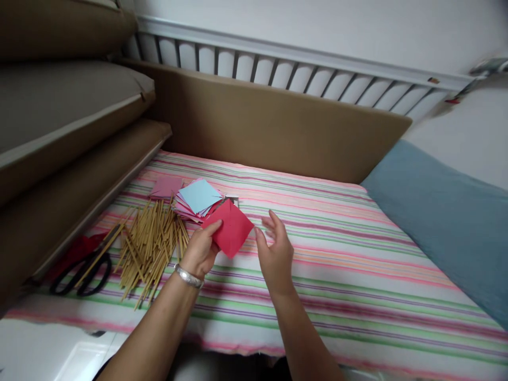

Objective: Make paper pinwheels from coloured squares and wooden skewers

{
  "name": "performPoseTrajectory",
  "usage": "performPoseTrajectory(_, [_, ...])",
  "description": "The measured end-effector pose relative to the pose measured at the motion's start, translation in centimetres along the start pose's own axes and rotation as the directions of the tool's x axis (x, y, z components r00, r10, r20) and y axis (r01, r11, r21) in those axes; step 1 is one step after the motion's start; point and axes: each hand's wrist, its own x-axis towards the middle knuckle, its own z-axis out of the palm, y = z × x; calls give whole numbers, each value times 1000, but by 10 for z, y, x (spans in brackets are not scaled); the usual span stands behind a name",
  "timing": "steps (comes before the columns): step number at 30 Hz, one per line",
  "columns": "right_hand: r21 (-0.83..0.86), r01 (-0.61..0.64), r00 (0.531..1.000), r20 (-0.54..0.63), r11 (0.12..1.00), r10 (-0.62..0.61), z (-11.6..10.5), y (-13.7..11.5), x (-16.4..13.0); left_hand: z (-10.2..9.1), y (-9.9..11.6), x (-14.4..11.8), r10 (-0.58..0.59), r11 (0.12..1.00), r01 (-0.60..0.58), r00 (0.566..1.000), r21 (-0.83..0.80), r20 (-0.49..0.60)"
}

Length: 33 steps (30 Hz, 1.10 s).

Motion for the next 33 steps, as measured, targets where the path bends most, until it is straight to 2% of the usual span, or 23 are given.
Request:
performPoseTrajectory(1, [-107, 187, 982, 1, 976, -188, 0, -1, -1, 0, 1, 0, 17, 1000, -17, 1000, -12, -13])
performPoseTrajectory(2, [-179, 345, 939, 66, 921, -339, 1, -3, -3, 0, 2, 0, 31, 999, -31, 999, -22, -16])
performPoseTrajectory(3, [-214, 464, 885, 160, 860, -437, 2, -5, -5, 0, 3, 0, 43, 999, -44, 999, -31, -10])
performPoseTrajectory(5, [-231, 584, 801, 321, 778, -506, 6, -6, -9, 0, 5, -1, 61, 997, -61, 998, -50, 12])
performPoseTrajectory(6, [-236, 605, 780, 368, 761, -506, 8, -5, -11, 0, 5, -2, 65, 996, -64, 998, -58, 23])
performPoseTrajectory(9, [-242, 613, 762, 430, 752, -483, 12, -1, -13, 0, 7, -4, 69, 995, -67, 997, -73, 29])
performPoseTrajectory(14, [-226, 589, 783, 396, 776, -479, 14, 2, -12, -1, 7, -3, 71, 994, -70, 997, -81, 10])
performPoseTrajectory(19, [-172, 501, 848, 292, 848, -442, 15, -1, -11, -3, 4, -1, 73, 997, -73, 996, -8, 41])
performPoseTrajectory(21, [-141, 413, 892, 259, 900, -369, 14, -3, -11, -4, 1, -2, 90, 995, -92, 995, 41, 42])
performPoseTrajectory(25, [-64, 157, 970, 198, 986, -141, 12, -2, -8, -2, -4, -4, 121, 981, -128, 991, 143, 61])
performPoseTrajectory(28, [-35, 20, 985, 174, 999, -13, 11, 1, -5, 2, -8, -7, 107, 976, -119, 991, 183, 75])
performPoseTrajectory(33, [-13, -100, 984, 149, 995, 101, 12, 7, -2, 6, -12, -11, 86, 970, -102, 993, 221, 82])
